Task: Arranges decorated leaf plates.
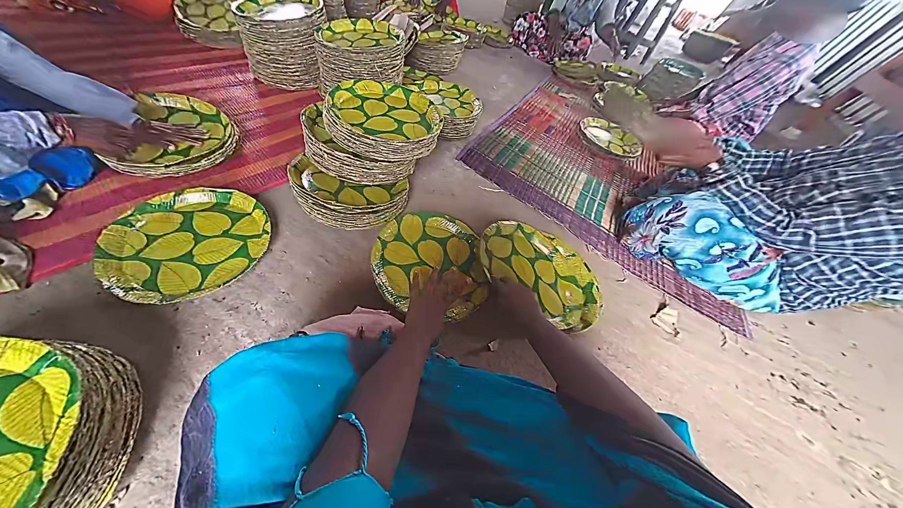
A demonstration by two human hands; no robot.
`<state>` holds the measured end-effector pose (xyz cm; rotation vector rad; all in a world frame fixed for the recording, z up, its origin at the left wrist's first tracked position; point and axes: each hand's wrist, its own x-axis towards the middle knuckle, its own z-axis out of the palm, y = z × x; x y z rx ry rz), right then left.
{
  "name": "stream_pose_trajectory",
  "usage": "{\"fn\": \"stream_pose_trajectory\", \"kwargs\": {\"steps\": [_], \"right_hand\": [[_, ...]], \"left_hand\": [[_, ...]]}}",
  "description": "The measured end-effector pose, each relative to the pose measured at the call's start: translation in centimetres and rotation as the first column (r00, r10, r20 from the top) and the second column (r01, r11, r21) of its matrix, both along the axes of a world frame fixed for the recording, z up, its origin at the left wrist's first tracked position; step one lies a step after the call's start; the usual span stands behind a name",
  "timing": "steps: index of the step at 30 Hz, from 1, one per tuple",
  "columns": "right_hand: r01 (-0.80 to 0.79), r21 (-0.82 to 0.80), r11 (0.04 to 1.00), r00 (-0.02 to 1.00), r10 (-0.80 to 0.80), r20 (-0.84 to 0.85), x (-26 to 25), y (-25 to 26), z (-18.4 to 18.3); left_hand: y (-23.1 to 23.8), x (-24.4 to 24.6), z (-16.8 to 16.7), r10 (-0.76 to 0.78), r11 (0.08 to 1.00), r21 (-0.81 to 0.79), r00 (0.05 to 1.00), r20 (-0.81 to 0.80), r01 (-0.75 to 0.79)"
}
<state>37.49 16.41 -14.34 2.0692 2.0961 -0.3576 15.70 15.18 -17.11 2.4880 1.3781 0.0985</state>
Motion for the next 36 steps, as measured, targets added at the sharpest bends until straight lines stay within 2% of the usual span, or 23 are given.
{"fn": "stream_pose_trajectory", "kwargs": {"steps": [3, 5, 6, 8, 11, 13, 15, 20, 22, 25, 27, 31, 36], "right_hand": [[-0.308, -0.008, 0.951, 0.941, 0.304, -0.15, 0.1, -0.1, -0.1], [-0.392, 0.007, 0.92, 0.908, 0.388, -0.155, 0.6, 0.1, -0.9], [-0.367, 0.015, 0.93, 0.92, 0.366, -0.138, 0.8, 0.1, -1.2], [-0.191, -0.029, 0.981, 0.981, 0.189, -0.053, 0.8, -0.2, -0.9], [0.143, -0.094, 0.985, 0.982, -0.13, 0.134, 2.1, -0.5, -1.6], [0.269, -0.131, 0.954, 0.949, -0.239, 0.204, 3.1, -0.8, -1.6], [0.332, -0.146, 0.932, 0.935, -0.305, 0.18, 3.2, -1.3, -0.4], [0.3, -0.072, 0.951, 0.95, -0.29, 0.117, 1.8, -0.9, -0.4], [0.247, -0.006, 0.969, 0.967, -0.246, 0.073, 1.7, -0.3, -0.6], [0.168, 0.07, 0.983, 0.98, -0.174, 0.094, 2.2, -0.3, -0.7], [0.225, 0.098, 0.969, 0.969, -0.233, 0.086, 2.8, -0.5, -0.8], [0.371, -0.038, 0.928, 0.927, -0.368, 0.074, 4.1, -0.6, -0.9], [0.265, -0.06, 0.962, 0.956, -0.254, 0.146, 3.3, -0.6, -0.7]], "left_hand": [[0.1, 0.0, -0.3, -0.002, 1.0, 0.03, 1.0, 0.008, 0.002], [0.2, 0.1, -0.2, 0.0, 0.997, -0.081, 1.0, -0.022, -0.002], [0.2, 0.2, -0.4, 0.013, 0.988, -0.152, 0.999, -0.048, -0.021], [0.3, 0.4, -0.7, 0.038, 0.959, -0.275, 0.991, -0.128, -0.073], [0.3, 0.2, -1.0, 0.038, 0.95, -0.299, 0.986, -0.164, -0.086], [0.4, 0.0, -1.4, 0.039, 0.952, -0.292, 0.983, -0.178, -0.09], [0.4, -0.1, -1.6, 0.045, 0.942, -0.319, 0.981, -0.188, -0.105], [0.5, 0.1, -1.7, 0.009, 0.935, -0.352, 0.995, -0.099, -0.043], [0.4, 0.1, -1.6, 0.001, 0.936, -0.351, 0.994, -0.106, -0.038], [0.2, 0.0, -1.6, -0.014, 0.936, -0.351, 0.991, -0.13, -0.033], [0.3, 0.0, -1.6, -0.018, 0.936, -0.35, 0.99, -0.142, -0.033], [0.3, 0.1, -1.6, -0.016, 0.934, -0.356, 0.989, -0.145, -0.037], [0.4, 0.2, -1.8, -0.01, 0.935, -0.353, 0.989, -0.145, -0.042]]}}
